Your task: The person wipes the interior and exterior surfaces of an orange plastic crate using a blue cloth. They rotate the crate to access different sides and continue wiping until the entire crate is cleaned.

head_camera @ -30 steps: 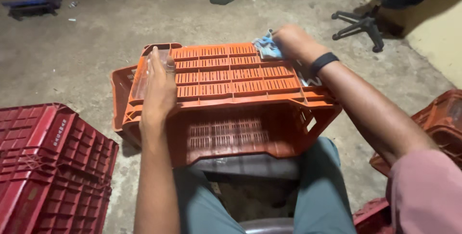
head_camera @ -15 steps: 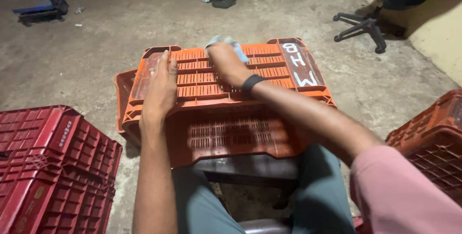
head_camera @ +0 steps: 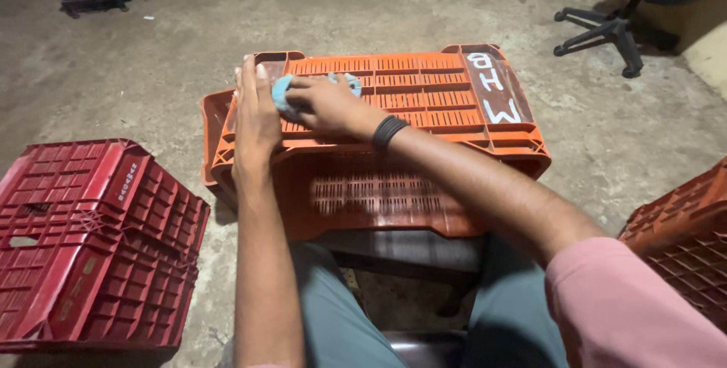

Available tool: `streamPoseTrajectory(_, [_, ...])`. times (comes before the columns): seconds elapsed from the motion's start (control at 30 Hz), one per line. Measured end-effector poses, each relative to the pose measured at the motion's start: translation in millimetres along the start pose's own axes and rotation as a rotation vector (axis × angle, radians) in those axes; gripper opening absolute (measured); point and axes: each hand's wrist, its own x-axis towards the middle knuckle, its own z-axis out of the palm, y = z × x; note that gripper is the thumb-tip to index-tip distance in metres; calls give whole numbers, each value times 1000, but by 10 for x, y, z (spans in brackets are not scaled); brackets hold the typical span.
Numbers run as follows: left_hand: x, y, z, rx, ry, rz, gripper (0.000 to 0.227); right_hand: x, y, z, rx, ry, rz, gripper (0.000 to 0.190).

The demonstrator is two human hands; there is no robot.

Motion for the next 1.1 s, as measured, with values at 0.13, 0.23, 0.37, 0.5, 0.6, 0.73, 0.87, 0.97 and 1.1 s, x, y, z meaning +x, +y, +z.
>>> streamPoseTrajectory(0.13, [-4,4,1,2,12,29,68,-85,259,-329,1336,-301,511,25])
streamPoseTrajectory(0.23, [16,-14,13,11,30,52,66,-340,480,-691,698,-303,113,26])
streamPoseTrajectory(0.37, [35,-50,14,47,31,78,64,-705,624,-1184,4,-215,-184,20])
streamPoseTrajectory(0.5, [48,-49,17,36,25,103,63,-1117,633,-1576,-99,-236,-82,15])
streamPoseTrajectory(0.6, [21,-54,15,50,6,83,64,-1369,660,-1858,-164,-275,102,11])
streamPoseTrajectory(0.73, [22,-50,25,64,-8,74,65,-1568,536,-2005,-176,-227,209,19])
streamPoseTrajectory(0.87, [26,-46,21,99,-25,48,67,-1615,159,-1794,-201,-179,298,23])
streamPoseTrajectory(0.97, [23,-35,25,94,-27,48,66,-1466,-106,-1528,-138,-79,234,30])
streamPoseTrajectory(1.1, [23,-8,-17,103,-5,64,62,-1254,-454,-1155,-57,9,219,35])
